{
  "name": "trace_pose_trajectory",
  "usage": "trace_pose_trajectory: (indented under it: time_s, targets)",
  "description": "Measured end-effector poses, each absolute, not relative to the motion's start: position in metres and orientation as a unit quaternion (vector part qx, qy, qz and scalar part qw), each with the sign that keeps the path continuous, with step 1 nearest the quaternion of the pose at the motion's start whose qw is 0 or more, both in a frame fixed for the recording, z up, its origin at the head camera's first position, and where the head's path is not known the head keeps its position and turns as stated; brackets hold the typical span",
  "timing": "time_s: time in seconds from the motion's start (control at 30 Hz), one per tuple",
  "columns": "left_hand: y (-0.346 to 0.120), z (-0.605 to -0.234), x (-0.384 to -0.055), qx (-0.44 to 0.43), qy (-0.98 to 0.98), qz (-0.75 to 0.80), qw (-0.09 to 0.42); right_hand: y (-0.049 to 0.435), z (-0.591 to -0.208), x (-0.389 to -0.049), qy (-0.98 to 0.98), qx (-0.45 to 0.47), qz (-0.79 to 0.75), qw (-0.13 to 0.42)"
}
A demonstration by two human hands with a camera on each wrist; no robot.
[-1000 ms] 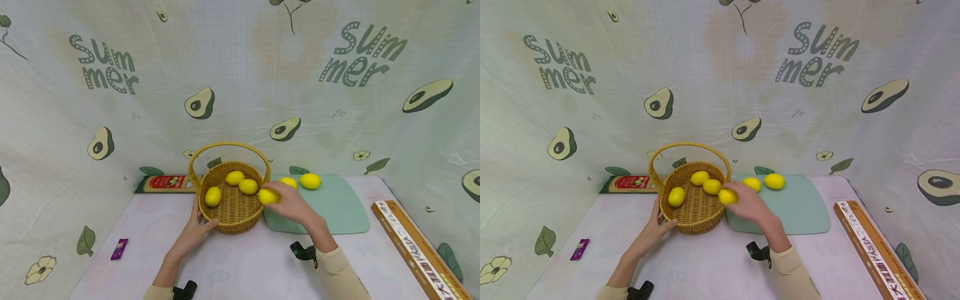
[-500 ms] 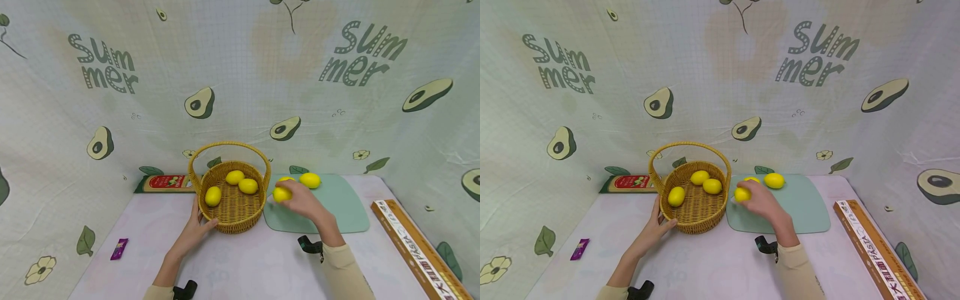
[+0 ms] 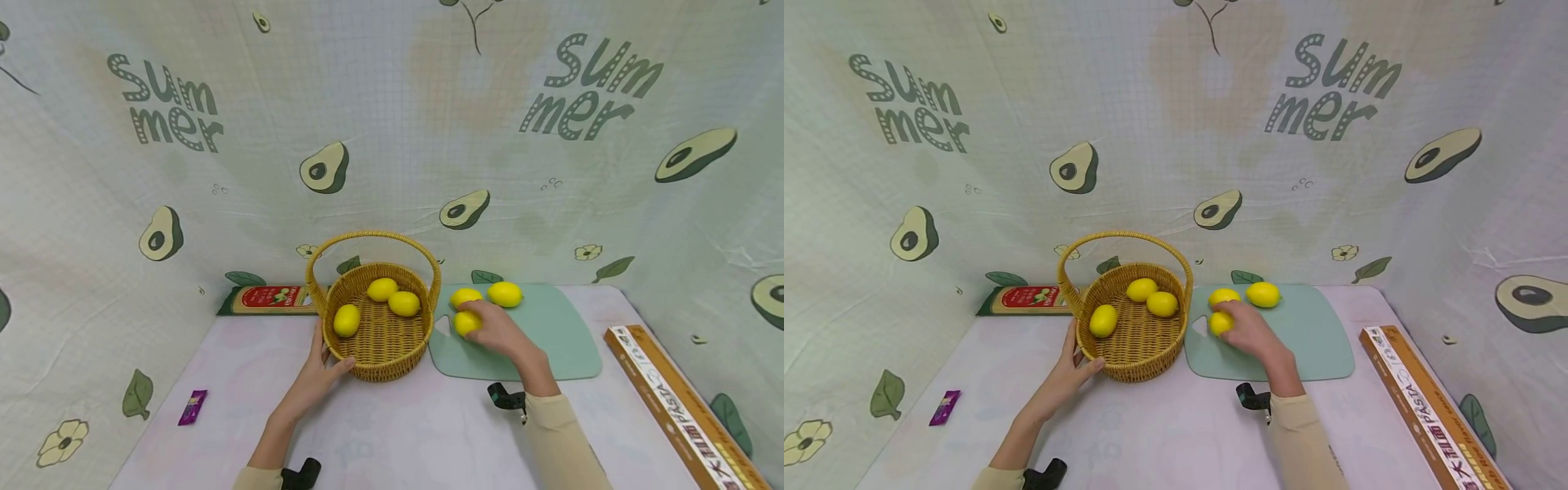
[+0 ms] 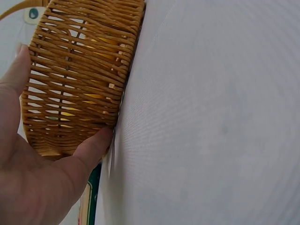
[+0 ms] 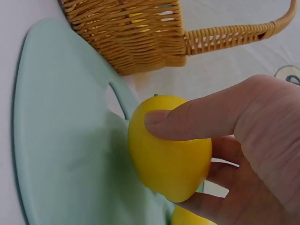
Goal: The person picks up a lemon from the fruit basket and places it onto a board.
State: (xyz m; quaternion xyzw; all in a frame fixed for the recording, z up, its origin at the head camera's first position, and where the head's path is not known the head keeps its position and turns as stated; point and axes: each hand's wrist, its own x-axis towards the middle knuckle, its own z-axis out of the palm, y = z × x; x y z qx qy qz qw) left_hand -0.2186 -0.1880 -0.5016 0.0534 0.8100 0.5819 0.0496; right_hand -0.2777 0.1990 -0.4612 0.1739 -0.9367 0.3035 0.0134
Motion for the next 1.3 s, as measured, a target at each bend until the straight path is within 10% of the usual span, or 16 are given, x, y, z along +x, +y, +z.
trace_pose_trajectory:
  time_s: [1.3]
  targets:
    - [-0.189, -0.501, -0.219, 0.054, 0.808, 0.585, 0.051, 0.190, -0.421, -0.263, -0.930, 0.175, 0.322, 0.021]
